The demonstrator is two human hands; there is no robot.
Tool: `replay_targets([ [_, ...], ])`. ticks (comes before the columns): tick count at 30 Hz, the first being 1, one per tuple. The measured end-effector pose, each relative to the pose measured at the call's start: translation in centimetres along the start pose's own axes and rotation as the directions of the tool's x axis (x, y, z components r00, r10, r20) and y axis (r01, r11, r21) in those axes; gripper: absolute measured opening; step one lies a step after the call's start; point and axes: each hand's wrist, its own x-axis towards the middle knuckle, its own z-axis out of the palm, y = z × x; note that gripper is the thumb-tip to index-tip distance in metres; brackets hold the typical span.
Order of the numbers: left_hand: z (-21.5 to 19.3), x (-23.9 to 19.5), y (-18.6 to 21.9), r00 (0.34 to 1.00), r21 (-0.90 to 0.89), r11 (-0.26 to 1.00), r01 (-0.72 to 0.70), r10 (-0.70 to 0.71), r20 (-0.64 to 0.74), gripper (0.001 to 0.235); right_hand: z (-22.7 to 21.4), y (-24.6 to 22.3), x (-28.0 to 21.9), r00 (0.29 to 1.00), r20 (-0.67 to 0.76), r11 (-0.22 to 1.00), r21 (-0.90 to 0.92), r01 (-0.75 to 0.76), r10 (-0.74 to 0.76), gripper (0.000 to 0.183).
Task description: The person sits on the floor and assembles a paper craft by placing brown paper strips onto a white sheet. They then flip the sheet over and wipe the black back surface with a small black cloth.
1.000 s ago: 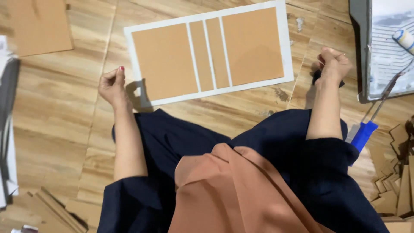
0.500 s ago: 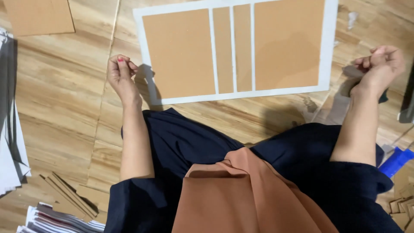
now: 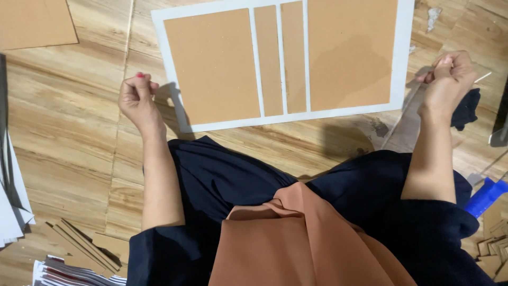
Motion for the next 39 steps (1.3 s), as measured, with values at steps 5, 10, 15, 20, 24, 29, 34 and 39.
replay_targets([
  [5, -0.1, 0.1, -0.5, 0.984, -0.075, 0.982, -0.172, 0.175, 0.036, 0.018, -0.1, -0.1, -0.2, 0.999, 0.022, 0.993, -0.113, -0.036, 0.038, 0.023],
  [10, 0.0, -0.2, 0.3, 0.995, -0.011, 0.995, -0.097, 0.097, 0.034, 0.012, 1.2, -3.0, -0.8, 0.997, 0.008, 0.968, -0.242, -0.071, 0.075, 0.02],
  [15, -0.4, 0.2, -0.8, 0.997, 0.033, 0.999, -0.036, 0.033, 0.076, 0.006, 1.5, -4.6, -1.2, 0.999, 0.006, 0.98, -0.194, -0.036, 0.038, 0.013],
  [20, 0.0, -0.1, -0.5, 0.986, 0.078, 0.986, -0.148, 0.142, 0.084, 0.014, 0.9, -5.1, -1.0, 0.989, -0.146, 0.985, -0.171, -0.038, 0.013, 0.022],
  [24, 1.5, -2.1, -1.0, 0.916, 0.411, 0.82, -0.399, 0.335, 0.221, 0.03, 0.7, -4.9, -0.7, 0.974, -0.163, 0.98, -0.1, -0.174, 0.156, 0.025],
  [29, 10.3, -10.6, 2.7, 0.709, 0.321, 0.74, -0.592, 0.288, 0.643, 0.023, 0.5, -2.8, -1.2, 0.922, 0.038, 0.857, -0.383, -0.344, 0.386, 0.016],
  [34, 15.1, -15.1, 1.6, 0.543, 0.266, 0.621, -0.737, 0.31, 0.781, 0.055, 0.7, -3.4, -1.5, 0.867, 0.05, 0.761, -0.507, -0.406, 0.496, 0.017],
  [39, 16.6, -16.6, 0.8, 0.566, 0.32, 0.572, -0.755, 0.322, 0.759, 0.054, 1.0, -4.9, -2.0, 0.851, 0.045, 0.689, -0.609, -0.392, 0.524, 0.013],
])
